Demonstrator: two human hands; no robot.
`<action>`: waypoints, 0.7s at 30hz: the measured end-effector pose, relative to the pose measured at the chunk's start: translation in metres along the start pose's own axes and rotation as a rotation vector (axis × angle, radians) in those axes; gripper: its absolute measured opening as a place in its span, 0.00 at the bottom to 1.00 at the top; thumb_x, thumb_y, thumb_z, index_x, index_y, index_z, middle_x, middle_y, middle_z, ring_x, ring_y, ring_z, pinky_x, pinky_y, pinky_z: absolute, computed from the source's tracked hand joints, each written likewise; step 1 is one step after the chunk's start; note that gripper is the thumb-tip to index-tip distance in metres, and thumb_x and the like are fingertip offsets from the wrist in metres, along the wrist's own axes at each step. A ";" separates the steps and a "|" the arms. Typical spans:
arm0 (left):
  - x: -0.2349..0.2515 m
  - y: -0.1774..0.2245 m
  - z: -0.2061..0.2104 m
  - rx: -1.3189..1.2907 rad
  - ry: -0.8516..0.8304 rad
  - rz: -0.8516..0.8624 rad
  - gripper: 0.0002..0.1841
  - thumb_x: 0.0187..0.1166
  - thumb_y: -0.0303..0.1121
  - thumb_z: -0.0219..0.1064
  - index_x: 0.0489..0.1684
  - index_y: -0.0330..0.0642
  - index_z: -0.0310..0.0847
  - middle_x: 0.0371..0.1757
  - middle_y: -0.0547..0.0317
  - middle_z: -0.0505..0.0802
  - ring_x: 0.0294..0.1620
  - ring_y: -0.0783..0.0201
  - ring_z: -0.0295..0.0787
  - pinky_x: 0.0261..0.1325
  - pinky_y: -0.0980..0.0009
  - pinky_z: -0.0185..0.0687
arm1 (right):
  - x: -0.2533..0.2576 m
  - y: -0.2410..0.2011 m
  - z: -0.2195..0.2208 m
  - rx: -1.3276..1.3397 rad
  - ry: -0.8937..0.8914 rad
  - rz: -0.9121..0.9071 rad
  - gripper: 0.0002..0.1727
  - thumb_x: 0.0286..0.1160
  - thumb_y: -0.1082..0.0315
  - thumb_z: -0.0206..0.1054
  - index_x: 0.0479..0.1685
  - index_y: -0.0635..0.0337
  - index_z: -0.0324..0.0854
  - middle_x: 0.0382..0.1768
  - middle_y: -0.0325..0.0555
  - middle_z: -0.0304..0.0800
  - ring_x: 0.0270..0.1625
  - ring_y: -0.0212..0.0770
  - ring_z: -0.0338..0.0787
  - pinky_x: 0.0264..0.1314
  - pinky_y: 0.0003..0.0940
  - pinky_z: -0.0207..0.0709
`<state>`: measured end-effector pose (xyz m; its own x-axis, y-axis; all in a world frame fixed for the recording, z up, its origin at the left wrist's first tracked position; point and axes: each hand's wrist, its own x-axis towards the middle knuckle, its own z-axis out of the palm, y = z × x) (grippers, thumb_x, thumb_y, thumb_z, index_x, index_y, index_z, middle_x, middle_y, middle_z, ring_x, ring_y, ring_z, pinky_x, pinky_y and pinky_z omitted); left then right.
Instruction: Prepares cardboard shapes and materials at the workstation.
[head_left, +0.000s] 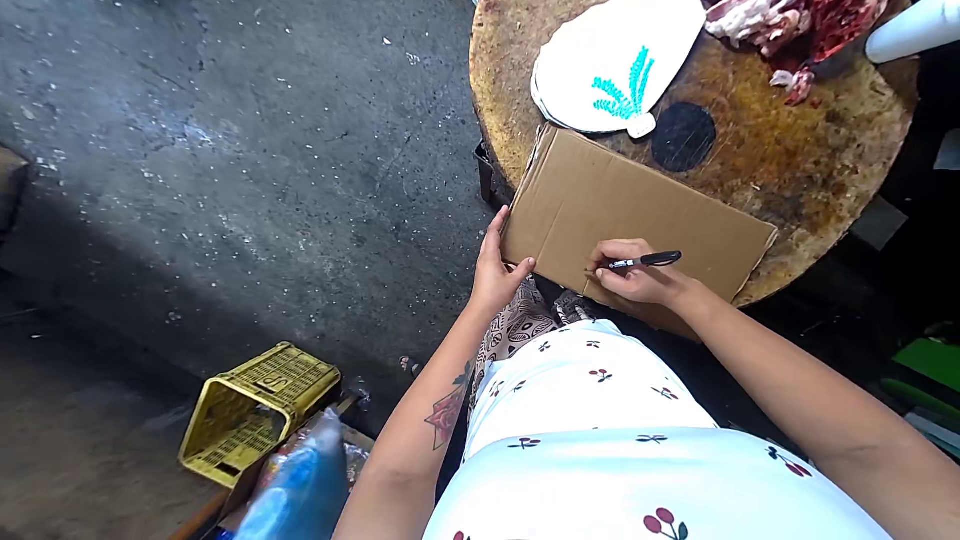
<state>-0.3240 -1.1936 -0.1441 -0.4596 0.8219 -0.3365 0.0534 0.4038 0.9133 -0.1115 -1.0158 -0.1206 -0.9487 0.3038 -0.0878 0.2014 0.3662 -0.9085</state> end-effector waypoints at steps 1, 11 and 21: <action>0.000 0.000 0.001 0.029 0.002 0.005 0.50 0.68 0.24 0.77 0.94 0.56 0.50 0.92 0.57 0.64 0.76 0.59 0.79 0.61 0.58 0.88 | -0.001 0.000 0.001 -0.014 -0.002 0.006 0.06 0.61 0.70 0.64 0.32 0.59 0.86 0.28 0.38 0.86 0.30 0.26 0.82 0.33 0.21 0.78; 0.002 0.010 0.003 0.183 0.022 -0.010 0.59 0.55 0.31 0.89 0.94 0.52 0.54 0.80 0.44 0.76 0.75 0.50 0.78 0.75 0.51 0.78 | -0.003 -0.004 0.001 -0.049 -0.038 0.062 0.07 0.61 0.71 0.65 0.36 0.60 0.84 0.26 0.40 0.85 0.27 0.31 0.83 0.30 0.30 0.80; 0.005 0.004 0.003 0.127 0.016 -0.027 0.63 0.54 0.33 0.90 0.96 0.54 0.47 0.91 0.52 0.66 0.85 0.57 0.69 0.84 0.54 0.70 | -0.002 0.004 0.001 -0.079 -0.056 -0.020 0.04 0.60 0.69 0.66 0.22 0.57 0.81 0.21 0.38 0.80 0.24 0.29 0.79 0.24 0.26 0.73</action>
<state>-0.3235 -1.1864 -0.1427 -0.4766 0.8037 -0.3563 0.1517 0.4744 0.8672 -0.1090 -1.0156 -0.1239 -0.9644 0.2467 -0.0950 0.1990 0.4408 -0.8753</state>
